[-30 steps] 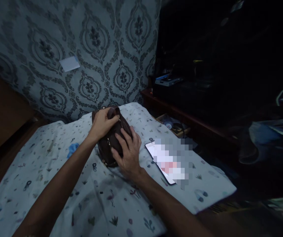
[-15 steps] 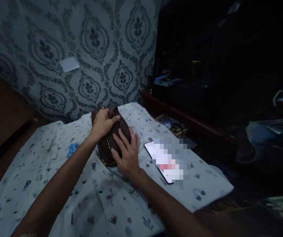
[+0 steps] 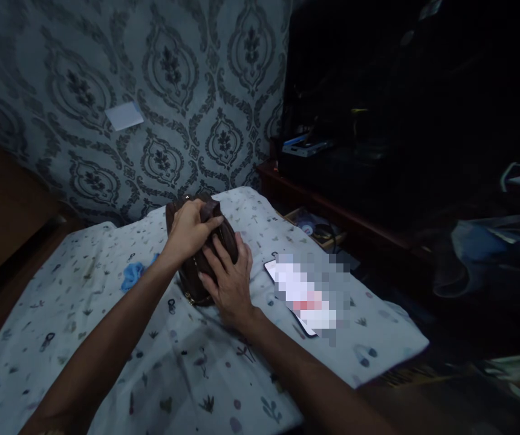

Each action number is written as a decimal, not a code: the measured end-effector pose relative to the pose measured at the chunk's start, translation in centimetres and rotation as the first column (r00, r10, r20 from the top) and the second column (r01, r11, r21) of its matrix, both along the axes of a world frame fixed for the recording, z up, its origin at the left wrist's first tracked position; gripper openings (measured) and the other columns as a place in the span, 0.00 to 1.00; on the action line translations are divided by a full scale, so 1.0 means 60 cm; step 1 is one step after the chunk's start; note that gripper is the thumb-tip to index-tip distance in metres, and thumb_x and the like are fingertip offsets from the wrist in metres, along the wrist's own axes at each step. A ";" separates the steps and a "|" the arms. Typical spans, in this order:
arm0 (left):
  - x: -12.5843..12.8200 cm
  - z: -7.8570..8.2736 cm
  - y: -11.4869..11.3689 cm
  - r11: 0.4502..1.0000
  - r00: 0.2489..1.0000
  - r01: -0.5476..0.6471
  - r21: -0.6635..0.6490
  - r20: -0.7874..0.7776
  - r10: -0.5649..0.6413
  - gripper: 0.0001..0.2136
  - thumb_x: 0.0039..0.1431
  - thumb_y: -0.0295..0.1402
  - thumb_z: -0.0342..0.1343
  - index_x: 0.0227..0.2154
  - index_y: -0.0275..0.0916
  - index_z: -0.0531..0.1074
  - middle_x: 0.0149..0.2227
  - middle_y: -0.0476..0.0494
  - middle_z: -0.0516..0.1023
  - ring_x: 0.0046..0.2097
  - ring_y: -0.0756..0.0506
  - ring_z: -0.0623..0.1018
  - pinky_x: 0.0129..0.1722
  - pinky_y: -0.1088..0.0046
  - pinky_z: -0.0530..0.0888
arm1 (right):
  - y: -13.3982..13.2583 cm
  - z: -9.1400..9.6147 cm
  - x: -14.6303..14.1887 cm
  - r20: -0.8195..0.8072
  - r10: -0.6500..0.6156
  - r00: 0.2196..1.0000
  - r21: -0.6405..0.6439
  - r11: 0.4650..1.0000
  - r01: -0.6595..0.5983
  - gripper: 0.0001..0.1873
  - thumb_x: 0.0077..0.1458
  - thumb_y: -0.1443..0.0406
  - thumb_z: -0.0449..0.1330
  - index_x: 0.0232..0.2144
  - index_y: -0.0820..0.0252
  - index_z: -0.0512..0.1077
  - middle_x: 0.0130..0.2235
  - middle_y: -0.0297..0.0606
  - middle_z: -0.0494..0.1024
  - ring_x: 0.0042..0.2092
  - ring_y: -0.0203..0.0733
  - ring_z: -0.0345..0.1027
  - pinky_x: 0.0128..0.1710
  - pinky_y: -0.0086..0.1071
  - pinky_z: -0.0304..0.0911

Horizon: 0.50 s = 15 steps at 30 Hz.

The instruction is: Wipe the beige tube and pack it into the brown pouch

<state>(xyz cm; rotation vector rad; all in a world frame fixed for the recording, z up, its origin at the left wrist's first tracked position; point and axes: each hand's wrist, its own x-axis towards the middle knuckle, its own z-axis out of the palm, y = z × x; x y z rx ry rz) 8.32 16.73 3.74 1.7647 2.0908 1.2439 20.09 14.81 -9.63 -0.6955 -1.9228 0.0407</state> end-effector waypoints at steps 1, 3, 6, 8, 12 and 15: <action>0.002 0.002 -0.002 1.000 1.000 0.016 0.007 -0.014 -0.016 0.09 0.49 0.35 0.63 0.25 0.41 0.68 0.28 0.51 0.71 0.33 0.47 0.70 0.36 0.70 0.68 | -0.001 0.000 -0.001 -0.002 -0.005 1.000 0.000 1.000 0.005 0.26 0.64 0.58 0.57 0.63 0.51 0.66 0.67 0.40 0.66 0.73 0.62 0.38 0.68 0.61 0.48; 0.004 0.006 -0.006 0.999 0.998 0.050 0.009 -0.026 -0.050 0.08 0.49 0.35 0.62 0.25 0.41 0.68 0.28 0.50 0.71 0.34 0.47 0.70 0.36 0.70 0.67 | -0.002 0.002 -0.002 -0.008 -0.018 1.000 0.001 1.000 0.018 0.25 0.65 0.57 0.55 0.63 0.51 0.67 0.67 0.40 0.66 0.73 0.63 0.40 0.68 0.60 0.48; 0.006 0.012 -0.010 0.998 0.998 0.064 -0.018 -0.003 -0.064 0.09 0.50 0.35 0.62 0.24 0.40 0.67 0.26 0.51 0.69 0.31 0.47 0.67 0.32 0.70 0.65 | -0.004 0.004 0.000 -0.001 -0.028 1.000 -0.006 1.000 0.028 0.25 0.66 0.55 0.55 0.63 0.50 0.66 0.67 0.41 0.65 0.73 0.62 0.40 0.68 0.60 0.47; 0.006 0.015 -0.010 0.999 0.999 0.041 -0.017 -0.003 -0.041 0.09 0.50 0.35 0.62 0.24 0.41 0.66 0.25 0.51 0.68 0.29 0.48 0.66 0.32 0.70 0.64 | -0.005 0.006 0.004 0.007 -0.025 1.000 -0.019 1.000 0.025 0.26 0.65 0.54 0.56 0.62 0.50 0.66 0.68 0.42 0.64 0.73 0.61 0.40 0.67 0.60 0.47; 0.006 0.016 -0.006 1.000 1.000 0.009 0.015 -0.029 -0.009 0.09 0.50 0.35 0.62 0.25 0.41 0.66 0.26 0.51 0.69 0.30 0.47 0.67 0.32 0.70 0.63 | -0.005 0.009 0.012 -0.027 -0.031 0.999 -0.042 0.999 0.030 0.26 0.62 0.52 0.59 0.59 0.54 0.69 0.65 0.45 0.67 0.71 0.57 0.45 0.67 0.57 0.47; 0.004 0.013 -0.005 1.000 1.000 0.002 0.003 -0.010 -0.002 0.11 0.51 0.36 0.63 0.23 0.41 0.65 0.24 0.51 0.66 0.29 0.47 0.66 0.31 0.70 0.63 | -0.006 0.012 0.017 -0.047 -0.033 0.998 -0.060 0.998 0.030 0.24 0.61 0.51 0.60 0.55 0.56 0.72 0.62 0.46 0.71 0.70 0.57 0.49 0.67 0.55 0.48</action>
